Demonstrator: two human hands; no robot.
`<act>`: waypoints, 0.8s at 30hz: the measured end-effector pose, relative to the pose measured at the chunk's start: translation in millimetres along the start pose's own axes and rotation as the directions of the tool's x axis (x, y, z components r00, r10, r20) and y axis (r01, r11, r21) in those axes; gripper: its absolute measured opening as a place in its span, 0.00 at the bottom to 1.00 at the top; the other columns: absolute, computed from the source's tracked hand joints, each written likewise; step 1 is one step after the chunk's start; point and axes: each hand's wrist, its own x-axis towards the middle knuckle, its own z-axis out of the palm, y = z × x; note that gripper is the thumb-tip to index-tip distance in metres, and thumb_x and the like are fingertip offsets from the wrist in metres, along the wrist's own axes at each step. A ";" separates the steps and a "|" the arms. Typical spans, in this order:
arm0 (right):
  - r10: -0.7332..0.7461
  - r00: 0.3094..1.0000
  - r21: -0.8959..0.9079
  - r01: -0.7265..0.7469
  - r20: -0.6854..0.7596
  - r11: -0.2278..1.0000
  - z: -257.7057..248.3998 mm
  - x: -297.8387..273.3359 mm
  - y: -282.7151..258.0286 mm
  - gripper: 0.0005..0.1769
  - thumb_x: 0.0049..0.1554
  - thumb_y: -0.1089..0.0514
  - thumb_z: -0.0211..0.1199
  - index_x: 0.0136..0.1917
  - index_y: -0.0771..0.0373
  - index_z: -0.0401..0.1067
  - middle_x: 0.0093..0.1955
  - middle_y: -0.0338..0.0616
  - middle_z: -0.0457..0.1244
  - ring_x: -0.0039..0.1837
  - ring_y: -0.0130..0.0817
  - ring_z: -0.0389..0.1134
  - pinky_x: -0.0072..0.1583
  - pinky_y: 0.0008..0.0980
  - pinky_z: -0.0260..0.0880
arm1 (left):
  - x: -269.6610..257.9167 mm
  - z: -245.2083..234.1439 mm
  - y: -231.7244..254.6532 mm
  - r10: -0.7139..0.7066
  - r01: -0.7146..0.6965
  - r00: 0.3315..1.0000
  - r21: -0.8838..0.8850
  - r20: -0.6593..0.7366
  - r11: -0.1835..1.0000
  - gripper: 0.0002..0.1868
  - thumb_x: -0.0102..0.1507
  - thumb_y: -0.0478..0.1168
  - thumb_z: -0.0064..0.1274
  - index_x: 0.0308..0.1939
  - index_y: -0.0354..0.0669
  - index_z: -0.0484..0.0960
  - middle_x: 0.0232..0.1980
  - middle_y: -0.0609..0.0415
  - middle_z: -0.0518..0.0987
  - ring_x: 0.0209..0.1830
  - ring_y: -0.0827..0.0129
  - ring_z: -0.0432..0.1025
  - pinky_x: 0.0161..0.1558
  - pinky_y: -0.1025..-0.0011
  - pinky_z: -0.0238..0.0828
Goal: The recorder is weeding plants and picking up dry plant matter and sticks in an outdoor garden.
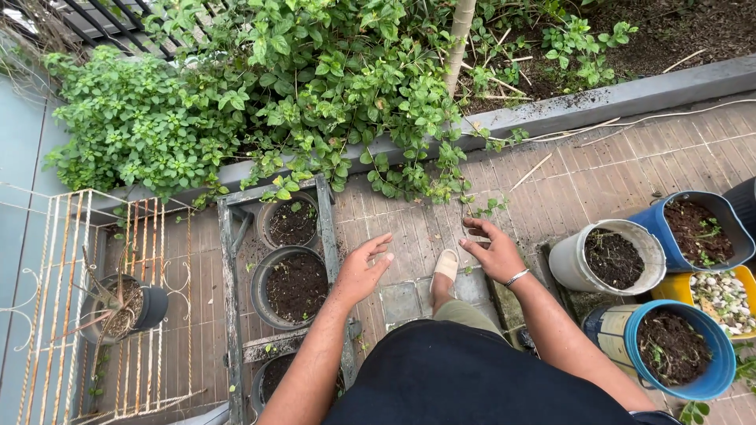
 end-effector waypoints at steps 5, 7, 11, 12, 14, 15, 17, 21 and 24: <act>-0.011 0.998 0.026 0.009 0.064 1.000 -40.5 103.8 11.0 0.28 0.57 0.57 0.68 0.69 0.63 0.68 0.68 0.44 0.66 0.68 0.36 0.67 0.63 0.37 0.72 | 109.7 7.1 15.3 -0.029 0.030 0.999 0.009 -0.043 1.000 0.27 0.65 0.39 0.56 0.69 0.45 0.73 0.67 0.52 0.79 0.65 0.64 0.75 0.67 0.62 0.68; -0.002 0.997 -0.020 0.003 0.081 1.000 -65.0 140.5 4.4 0.30 0.56 0.57 0.69 0.70 0.63 0.68 0.67 0.45 0.66 0.68 0.36 0.68 0.63 0.37 0.72 | 154.4 15.5 21.7 -0.068 0.068 0.996 -0.005 -0.053 0.998 0.27 0.65 0.39 0.56 0.69 0.45 0.74 0.66 0.52 0.80 0.65 0.65 0.75 0.67 0.62 0.69; 0.053 0.990 -0.043 -0.048 0.129 0.998 -106.9 206.7 -5.7 0.30 0.56 0.56 0.68 0.70 0.61 0.68 0.66 0.45 0.66 0.66 0.36 0.69 0.61 0.36 0.73 | 225.4 29.8 33.1 -0.011 0.010 1.000 -0.051 -0.028 0.999 0.28 0.65 0.38 0.55 0.70 0.43 0.72 0.67 0.50 0.79 0.66 0.64 0.74 0.67 0.62 0.67; 0.085 0.987 -0.026 -0.082 0.133 0.996 -116.2 220.7 -4.6 0.30 0.57 0.56 0.67 0.71 0.61 0.68 0.66 0.46 0.66 0.65 0.38 0.69 0.60 0.37 0.75 | 239.2 32.5 39.2 -0.001 0.000 1.000 -0.042 -0.020 0.999 0.28 0.65 0.38 0.55 0.71 0.43 0.72 0.67 0.49 0.78 0.66 0.64 0.74 0.68 0.61 0.67; 0.025 0.994 -0.017 -0.024 0.105 1.000 -133.0 245.5 5.0 0.28 0.57 0.56 0.68 0.70 0.64 0.68 0.67 0.46 0.66 0.67 0.38 0.68 0.61 0.36 0.74 | 261.9 35.4 45.6 -0.021 0.019 0.999 -0.061 -0.034 0.998 0.28 0.65 0.39 0.55 0.70 0.43 0.73 0.67 0.50 0.79 0.66 0.64 0.74 0.67 0.62 0.67; -0.046 0.997 -0.009 0.046 0.065 0.999 -140.2 260.3 8.4 0.27 0.58 0.57 0.68 0.68 0.66 0.68 0.69 0.46 0.66 0.69 0.38 0.67 0.62 0.36 0.73 | 276.0 33.9 49.1 -0.027 0.024 0.999 -0.073 -0.045 0.997 0.27 0.65 0.39 0.55 0.69 0.44 0.74 0.67 0.50 0.79 0.65 0.64 0.75 0.67 0.62 0.68; -0.033 0.999 0.020 0.032 0.043 0.999 -151.0 277.8 12.2 0.27 0.58 0.57 0.68 0.69 0.66 0.68 0.69 0.47 0.65 0.69 0.38 0.67 0.63 0.36 0.72 | 298.5 33.5 49.0 -0.040 0.040 0.999 -0.069 -0.012 0.997 0.27 0.66 0.40 0.55 0.70 0.44 0.73 0.67 0.50 0.79 0.66 0.64 0.74 0.67 0.62 0.68; 0.029 0.998 0.058 -0.026 -0.050 0.998 -161.7 298.7 28.3 0.28 0.58 0.58 0.67 0.69 0.65 0.68 0.70 0.47 0.65 0.71 0.38 0.66 0.64 0.38 0.70 | 340.8 32.1 32.0 -0.092 0.095 0.993 -0.032 0.079 0.995 0.26 0.66 0.41 0.55 0.69 0.44 0.74 0.66 0.50 0.80 0.65 0.65 0.74 0.66 0.62 0.68; 0.075 0.991 0.092 -0.065 -0.111 0.994 -164.5 299.9 33.4 0.28 0.57 0.59 0.67 0.69 0.65 0.68 0.70 0.46 0.65 0.70 0.38 0.66 0.65 0.38 0.70 | 380.2 23.7 41.1 -0.007 0.017 0.990 -0.066 0.142 0.998 0.27 0.66 0.41 0.54 0.69 0.44 0.73 0.66 0.51 0.79 0.64 0.64 0.75 0.64 0.62 0.72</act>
